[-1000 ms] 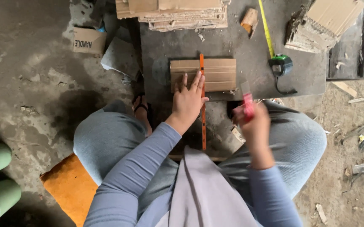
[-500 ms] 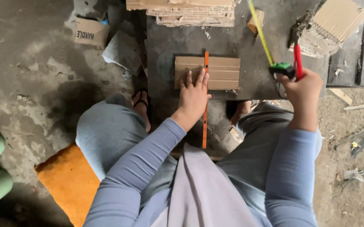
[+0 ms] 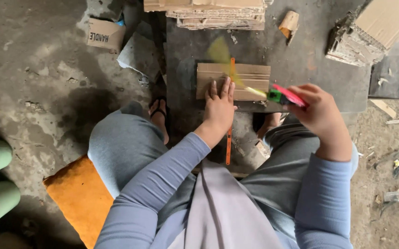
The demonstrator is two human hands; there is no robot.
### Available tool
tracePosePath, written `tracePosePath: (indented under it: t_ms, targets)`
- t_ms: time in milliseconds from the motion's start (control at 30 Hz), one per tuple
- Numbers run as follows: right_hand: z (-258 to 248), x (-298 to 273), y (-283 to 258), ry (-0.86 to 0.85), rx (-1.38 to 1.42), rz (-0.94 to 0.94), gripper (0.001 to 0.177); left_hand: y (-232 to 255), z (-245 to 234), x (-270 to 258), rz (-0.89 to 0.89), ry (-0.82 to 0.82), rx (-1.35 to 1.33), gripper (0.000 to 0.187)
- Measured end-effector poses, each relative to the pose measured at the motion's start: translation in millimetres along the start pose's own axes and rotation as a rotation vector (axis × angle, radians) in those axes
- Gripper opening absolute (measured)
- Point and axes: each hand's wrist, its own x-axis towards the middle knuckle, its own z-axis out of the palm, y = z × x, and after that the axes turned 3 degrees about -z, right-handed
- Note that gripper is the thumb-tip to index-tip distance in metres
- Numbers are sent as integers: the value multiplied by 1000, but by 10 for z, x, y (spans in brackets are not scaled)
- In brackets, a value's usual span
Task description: Measuring and cutting cardboard pieces using a utility knife and tape measure
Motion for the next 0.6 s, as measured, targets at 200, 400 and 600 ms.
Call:
tracePosePath:
  t_ms: [200,400,600]
  targets:
    - [-19,-60,20,3,1,-4,30,26,120,-4,-10,174,63,71]
    - [56,36,26,122,-162,61,30,6,9,-22,-2,64,81,70]
    - [78,74,46,149,-324,59,35,-7,10,-48,10,118,131,68]
